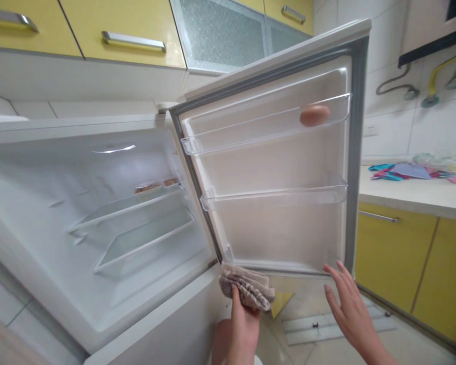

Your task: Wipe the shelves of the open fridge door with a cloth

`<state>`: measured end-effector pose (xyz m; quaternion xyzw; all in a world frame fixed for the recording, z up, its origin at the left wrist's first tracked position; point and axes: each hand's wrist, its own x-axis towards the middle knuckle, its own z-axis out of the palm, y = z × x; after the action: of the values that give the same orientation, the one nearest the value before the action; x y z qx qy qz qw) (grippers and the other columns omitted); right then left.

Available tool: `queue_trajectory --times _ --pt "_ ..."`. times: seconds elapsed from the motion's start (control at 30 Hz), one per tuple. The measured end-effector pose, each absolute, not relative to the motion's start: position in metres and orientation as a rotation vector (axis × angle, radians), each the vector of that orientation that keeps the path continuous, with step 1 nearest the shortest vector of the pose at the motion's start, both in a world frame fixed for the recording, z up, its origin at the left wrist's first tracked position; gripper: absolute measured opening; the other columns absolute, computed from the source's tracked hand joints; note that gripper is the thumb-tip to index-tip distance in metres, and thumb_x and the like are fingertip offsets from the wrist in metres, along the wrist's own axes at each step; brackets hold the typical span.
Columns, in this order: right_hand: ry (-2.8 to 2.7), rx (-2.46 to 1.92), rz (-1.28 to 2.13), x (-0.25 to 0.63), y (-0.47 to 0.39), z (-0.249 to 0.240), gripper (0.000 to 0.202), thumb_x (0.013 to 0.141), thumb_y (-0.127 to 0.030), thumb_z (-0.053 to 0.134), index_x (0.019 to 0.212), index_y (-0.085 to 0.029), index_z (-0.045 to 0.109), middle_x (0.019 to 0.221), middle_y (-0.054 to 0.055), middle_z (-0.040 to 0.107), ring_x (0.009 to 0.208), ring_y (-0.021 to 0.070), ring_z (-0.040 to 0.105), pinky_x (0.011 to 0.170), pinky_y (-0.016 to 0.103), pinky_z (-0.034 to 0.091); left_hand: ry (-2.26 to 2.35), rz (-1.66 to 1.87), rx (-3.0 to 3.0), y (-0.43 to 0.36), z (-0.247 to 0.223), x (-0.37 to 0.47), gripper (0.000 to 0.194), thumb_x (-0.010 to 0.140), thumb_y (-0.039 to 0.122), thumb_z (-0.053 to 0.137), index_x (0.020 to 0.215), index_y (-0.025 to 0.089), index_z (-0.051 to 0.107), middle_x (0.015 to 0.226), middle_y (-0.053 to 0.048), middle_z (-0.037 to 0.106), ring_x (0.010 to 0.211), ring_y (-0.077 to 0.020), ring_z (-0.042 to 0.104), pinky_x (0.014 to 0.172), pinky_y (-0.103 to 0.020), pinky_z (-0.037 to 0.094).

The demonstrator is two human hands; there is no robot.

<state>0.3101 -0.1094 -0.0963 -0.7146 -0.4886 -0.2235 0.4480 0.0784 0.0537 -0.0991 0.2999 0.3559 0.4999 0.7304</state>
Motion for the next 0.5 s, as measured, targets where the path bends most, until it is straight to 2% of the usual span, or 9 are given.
queue_trajectory --times 0.1,0.27,0.4,0.5 --pt "-1.256 -1.759 -0.522 0.311 -0.114 -0.099 0.047 0.099 -0.036 0.041 0.146 -0.027 0.043 0.144 0.01 0.057 0.153 0.0343 0.031 0.116 0.059 0.042 0.621 0.939 0.369 0.024 -0.104 0.099 0.042 0.082 0.054 0.07 0.111 0.024 0.07 0.121 -0.01 0.075 0.112 -0.0271 0.071 0.092 -0.042 0.06" --pt "-1.289 -1.754 -0.468 0.309 -0.121 -0.1 0.046 0.1 -0.034 0.04 0.146 -0.029 0.043 0.144 0.008 0.057 0.154 0.0336 0.028 0.118 0.061 0.039 0.519 0.676 0.308 -0.022 -0.118 0.147 0.054 0.071 0.048 0.085 0.116 0.022 0.07 0.128 -0.013 0.072 0.118 -0.0284 0.068 0.091 -0.039 0.059" --pt "-1.282 -1.774 -0.45 0.306 -0.124 -0.099 0.048 0.1 -0.034 0.04 0.148 -0.029 0.041 0.148 0.008 0.055 0.155 0.0335 0.026 0.118 0.06 0.04 0.51 0.693 0.28 -0.029 -0.122 0.167 0.06 0.063 0.048 0.09 0.113 0.02 0.071 0.126 -0.014 0.073 0.114 -0.0282 0.069 0.09 -0.039 0.058" --pt "-1.277 -1.78 -0.453 0.304 -0.124 -0.096 0.047 0.1 -0.034 0.04 0.147 -0.029 0.042 0.147 0.008 0.055 0.154 0.0337 0.027 0.118 0.06 0.04 0.521 0.822 0.258 -0.015 -0.119 0.162 0.051 0.063 0.04 0.092 0.106 0.023 0.073 0.116 -0.01 0.077 0.105 -0.0251 0.072 0.087 -0.038 0.059"
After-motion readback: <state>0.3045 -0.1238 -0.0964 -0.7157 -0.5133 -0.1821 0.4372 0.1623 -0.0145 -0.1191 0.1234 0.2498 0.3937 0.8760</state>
